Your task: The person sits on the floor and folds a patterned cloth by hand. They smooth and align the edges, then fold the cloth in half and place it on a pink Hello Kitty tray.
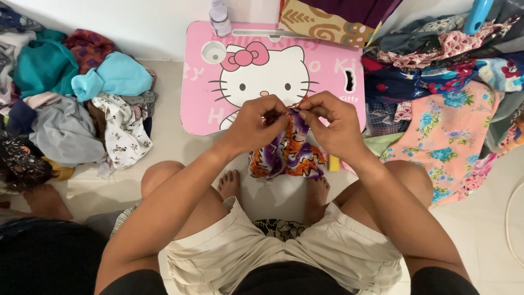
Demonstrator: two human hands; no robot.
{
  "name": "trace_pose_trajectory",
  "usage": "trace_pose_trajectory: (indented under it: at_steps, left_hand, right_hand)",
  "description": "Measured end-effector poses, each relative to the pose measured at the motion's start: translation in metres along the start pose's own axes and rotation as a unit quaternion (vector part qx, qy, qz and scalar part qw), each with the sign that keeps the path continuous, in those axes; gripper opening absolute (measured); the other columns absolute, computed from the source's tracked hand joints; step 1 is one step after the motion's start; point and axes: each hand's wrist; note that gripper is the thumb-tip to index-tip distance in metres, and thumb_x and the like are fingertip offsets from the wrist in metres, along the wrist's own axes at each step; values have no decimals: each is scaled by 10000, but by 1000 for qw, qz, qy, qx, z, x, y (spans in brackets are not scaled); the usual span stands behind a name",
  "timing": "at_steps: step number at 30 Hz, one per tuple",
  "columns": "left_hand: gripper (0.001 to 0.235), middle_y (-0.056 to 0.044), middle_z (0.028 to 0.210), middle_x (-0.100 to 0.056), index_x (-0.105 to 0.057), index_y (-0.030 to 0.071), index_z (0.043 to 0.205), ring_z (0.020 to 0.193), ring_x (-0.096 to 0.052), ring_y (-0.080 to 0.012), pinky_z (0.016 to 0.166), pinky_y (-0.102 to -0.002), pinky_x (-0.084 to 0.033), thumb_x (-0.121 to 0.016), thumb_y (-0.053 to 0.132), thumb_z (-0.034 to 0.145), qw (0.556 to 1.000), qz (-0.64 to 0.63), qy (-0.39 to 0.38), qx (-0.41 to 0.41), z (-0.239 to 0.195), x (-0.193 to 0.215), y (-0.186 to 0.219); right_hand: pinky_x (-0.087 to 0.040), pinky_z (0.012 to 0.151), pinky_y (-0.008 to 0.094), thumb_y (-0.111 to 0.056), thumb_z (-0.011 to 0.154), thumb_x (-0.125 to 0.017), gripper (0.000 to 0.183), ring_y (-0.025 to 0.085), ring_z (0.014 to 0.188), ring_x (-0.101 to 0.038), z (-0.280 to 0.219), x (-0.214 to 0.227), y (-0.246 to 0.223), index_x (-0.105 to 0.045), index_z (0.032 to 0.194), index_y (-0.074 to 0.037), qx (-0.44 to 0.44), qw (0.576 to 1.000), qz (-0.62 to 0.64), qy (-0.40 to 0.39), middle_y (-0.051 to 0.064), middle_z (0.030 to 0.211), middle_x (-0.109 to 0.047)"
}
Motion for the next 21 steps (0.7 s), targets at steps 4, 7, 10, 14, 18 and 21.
trace_pose_trajectory:
  at_steps: [4, 7, 10, 14, 18, 21]
  left_hand:
    - [80, -138, 681, -627, -696, -13, 854, 628, -593, -156, 574, -285, -483, -655, 27, 911, 999, 13, 31, 38, 0, -3, -4]
    - [105, -122, 656, -639, -703, 0, 839, 599, -589, -137, 551, -267, -472, -649, 42, 919, 997, 16, 47, 63, 1, -4, -5]
    - [132, -89, 635, -636, -703, 22, 817, 593, -586, -110, 549, -238, -462, -646, 68, 927, 994, 1, 59, 87, 2, -2, -5]
    - [140, -59, 647, -647, -705, 46, 805, 604, -604, -94, 558, -213, -468, -660, 70, 936, 993, -28, 69, 95, 2, -3, 1]
    - [124, -99, 745, -682, -723, 35, 815, 663, -600, -105, 591, -240, -505, -685, 46, 933, 996, -31, 64, 62, 4, -3, 13]
    - [122, -100, 759, -683, -727, 30, 834, 674, -605, -112, 602, -241, -514, -688, 70, 942, 996, -24, 62, 62, 2, -2, 8]
  right_hand:
    - [-574, 680, 328, 204, 912, -635, 215, 190, 772, -696, 1, -1, -7, -741, 953, 22, 33, 999, -35, -21, 134, 850, -678]
    - [-571, 683, 332, 207, 912, -619, 224, 193, 772, -665, 3, -2, -10, -751, 953, 30, 50, 997, -49, -23, 147, 861, -659]
    - [-587, 743, 379, 171, 865, -682, 233, 244, 836, -684, 5, -4, -16, -756, 1045, 41, 59, 996, -39, -51, 174, 934, -675]
    - [-578, 761, 405, 47, 820, -855, 293, 265, 866, -684, 5, -14, -24, -715, 1076, 74, 89, 994, -55, -20, 190, 949, -649]
    - [-570, 748, 381, 73, 885, -778, 171, 265, 847, -697, 0, -14, 0, -747, 1052, 53, 110, 989, -94, 7, 160, 924, -661]
    - [-568, 737, 382, 109, 911, -736, 161, 263, 833, -699, 3, -13, -12, -756, 1059, 48, 110, 988, -107, 18, 165, 918, -677]
Point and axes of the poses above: each hand's wrist, its own z-axis towards the middle knuckle, its own x-axis out of the back of the hand, y = z × x
